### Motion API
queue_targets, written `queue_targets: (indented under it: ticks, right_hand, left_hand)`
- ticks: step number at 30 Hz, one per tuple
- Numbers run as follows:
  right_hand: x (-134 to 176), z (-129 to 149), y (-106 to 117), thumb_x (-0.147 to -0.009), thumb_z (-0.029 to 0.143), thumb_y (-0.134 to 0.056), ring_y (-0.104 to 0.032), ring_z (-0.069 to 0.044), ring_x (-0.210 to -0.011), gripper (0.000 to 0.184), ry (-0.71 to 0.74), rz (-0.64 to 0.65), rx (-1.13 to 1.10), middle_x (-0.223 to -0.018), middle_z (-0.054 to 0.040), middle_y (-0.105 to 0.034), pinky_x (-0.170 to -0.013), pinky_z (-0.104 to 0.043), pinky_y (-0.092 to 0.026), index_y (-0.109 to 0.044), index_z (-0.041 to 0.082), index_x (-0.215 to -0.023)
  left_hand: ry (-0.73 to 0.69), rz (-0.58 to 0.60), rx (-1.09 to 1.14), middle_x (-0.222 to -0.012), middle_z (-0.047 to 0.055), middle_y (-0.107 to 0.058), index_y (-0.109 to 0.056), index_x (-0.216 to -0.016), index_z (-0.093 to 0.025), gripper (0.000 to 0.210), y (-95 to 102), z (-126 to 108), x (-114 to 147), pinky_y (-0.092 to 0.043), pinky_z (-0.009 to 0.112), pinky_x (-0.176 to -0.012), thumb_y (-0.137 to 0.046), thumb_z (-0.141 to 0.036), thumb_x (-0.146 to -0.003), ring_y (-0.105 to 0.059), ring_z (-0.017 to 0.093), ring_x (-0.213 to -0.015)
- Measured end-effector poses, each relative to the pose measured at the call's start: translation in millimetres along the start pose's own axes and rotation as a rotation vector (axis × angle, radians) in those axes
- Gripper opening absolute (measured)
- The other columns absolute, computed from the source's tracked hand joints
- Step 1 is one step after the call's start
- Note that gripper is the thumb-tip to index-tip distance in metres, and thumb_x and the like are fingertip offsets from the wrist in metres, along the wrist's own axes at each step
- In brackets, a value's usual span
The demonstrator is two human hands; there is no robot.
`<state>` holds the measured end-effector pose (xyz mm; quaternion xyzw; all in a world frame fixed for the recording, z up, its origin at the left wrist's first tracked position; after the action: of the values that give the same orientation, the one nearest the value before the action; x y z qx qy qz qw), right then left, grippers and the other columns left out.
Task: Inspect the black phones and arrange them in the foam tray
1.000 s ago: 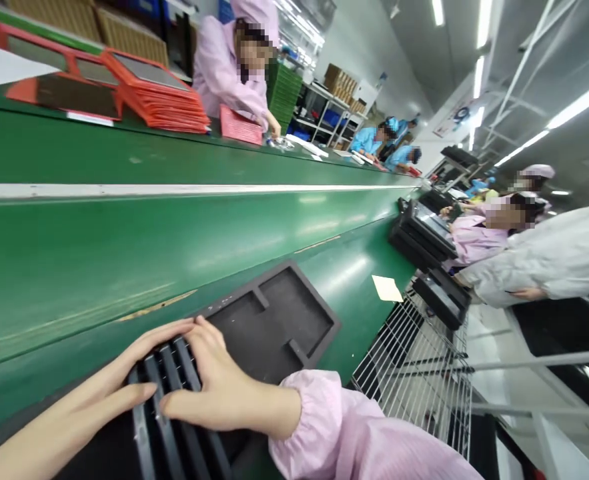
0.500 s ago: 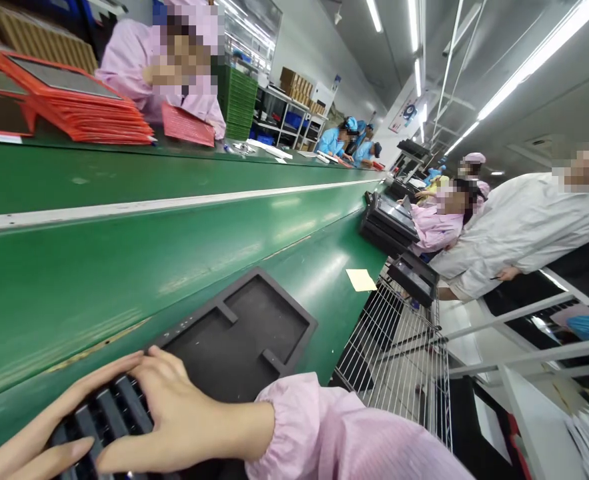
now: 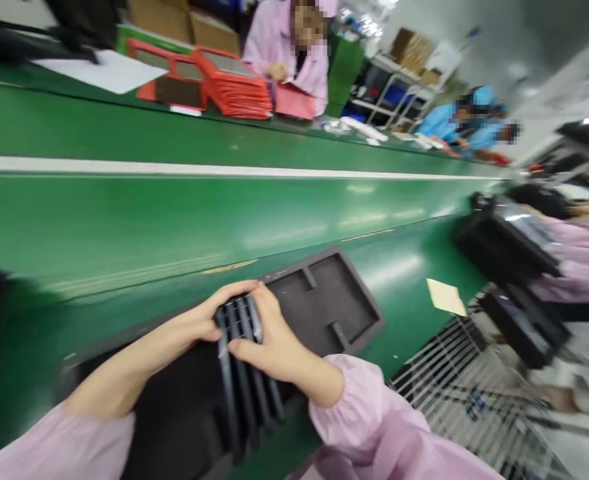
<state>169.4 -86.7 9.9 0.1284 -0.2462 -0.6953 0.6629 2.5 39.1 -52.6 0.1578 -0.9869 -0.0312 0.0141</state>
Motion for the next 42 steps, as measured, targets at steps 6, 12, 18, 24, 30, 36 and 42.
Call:
queue_targets:
  ticks: [6,12,18,24,30,36,42]
  right_hand:
    - [1,-15,-2,-0.09,0.039,-0.076,-0.015,-0.037,-0.181,0.097,-0.001,0.052,-0.1,-0.186,-0.026,-0.033,-0.147,-0.064,-0.016,-0.035,0.01,-0.174]
    - [2,-12,-3,-0.091,0.043,-0.078,-0.016,-0.038,-0.181,0.1,-0.03,0.032,-0.086,-0.187,-0.0247,-0.031,-0.146,-0.065,-0.02,-0.034,0.015,-0.176]
    - [-1,-6,-5,-0.089,0.04,-0.072,-0.023,-0.039,-0.179,0.098,-0.052,0.011,-0.021,-0.182,-0.0295,-0.037,-0.146,-0.064,-0.023,-0.035,0.004,-0.173]
    - [-1,-7,-6,-0.089,0.043,-0.074,-0.024,-0.039,-0.179,0.097,-0.038,-0.005,-0.038,-0.182,-0.0261,-0.039,-0.146,-0.066,-0.025,-0.036,0.011,-0.173]
    - [0,-7,-5,-0.089,0.044,-0.072,-0.024,-0.038,-0.178,0.097,-0.037,0.008,-0.031,-0.18,-0.0269,-0.041,-0.146,-0.063,-0.025,-0.036,0.007,-0.172]
    - [2,-13,0,-0.089,0.045,-0.074,-0.023,-0.037,-0.179,0.098,-0.038,0.007,-0.05,-0.184,-0.0218,-0.038,-0.146,-0.064,-0.026,-0.037,0.015,-0.174]
    - [-9,-5,3,-0.09,0.04,-0.069,-0.04,-0.036,-0.171,0.073,-0.036,-0.045,-0.025,-0.171,-0.018,-0.055,-0.144,-0.058,-0.035,-0.057,0.017,-0.158]
  left_hand:
    - [0.082,-0.035,0.118,-0.19,0.009,-0.034,-0.049,-0.174,-0.02,0.093,1.2,-17,-2,-0.016,0.055,-0.148,-0.066,-0.041,-0.085,-0.021,0.041,-0.179]
    - [0.096,0.01,0.173,-0.193,0.009,-0.026,-0.04,-0.178,-0.02,0.097,1.1,-28,-2,-0.012,0.056,-0.148,-0.066,-0.036,-0.086,-0.016,0.04,-0.18]
    - [0.112,0.006,0.201,-0.193,0.006,-0.026,-0.041,-0.178,-0.024,0.095,3.3,-21,-1,-0.012,0.058,-0.148,-0.066,-0.035,-0.087,-0.015,0.041,-0.18]
    - [0.082,-0.003,0.197,-0.192,0.008,-0.029,-0.043,-0.176,-0.023,0.092,1.9,-16,-3,-0.014,0.057,-0.148,-0.069,-0.033,-0.088,-0.018,0.041,-0.18]
    - [0.042,-0.032,0.191,-0.192,0.008,-0.029,-0.044,-0.175,-0.023,0.09,-3.5,-13,-4,-0.014,0.058,-0.148,-0.063,-0.036,-0.088,-0.016,0.041,-0.18]
    - [0.032,-0.021,0.183,-0.192,0.005,-0.028,-0.038,-0.177,-0.024,0.102,-4.9,-7,-6,-0.011,0.059,-0.148,-0.058,-0.033,-0.077,-0.013,0.041,-0.18]
    - [0.004,-0.031,0.161,-0.193,0.001,-0.023,-0.038,-0.176,-0.023,0.117,-6.7,-2,-8,-0.005,0.057,-0.149,-0.053,-0.027,-0.06,-0.001,0.038,-0.182]
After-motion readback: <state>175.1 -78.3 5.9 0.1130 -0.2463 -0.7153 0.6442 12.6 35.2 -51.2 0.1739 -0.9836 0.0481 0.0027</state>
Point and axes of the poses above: each hand's wrist, its own x-axis away from the middle knuckle, its own y-axis out of the back of the hand, z = x × y, the point moved 1 cm from there along -x, towards the middle knuckle
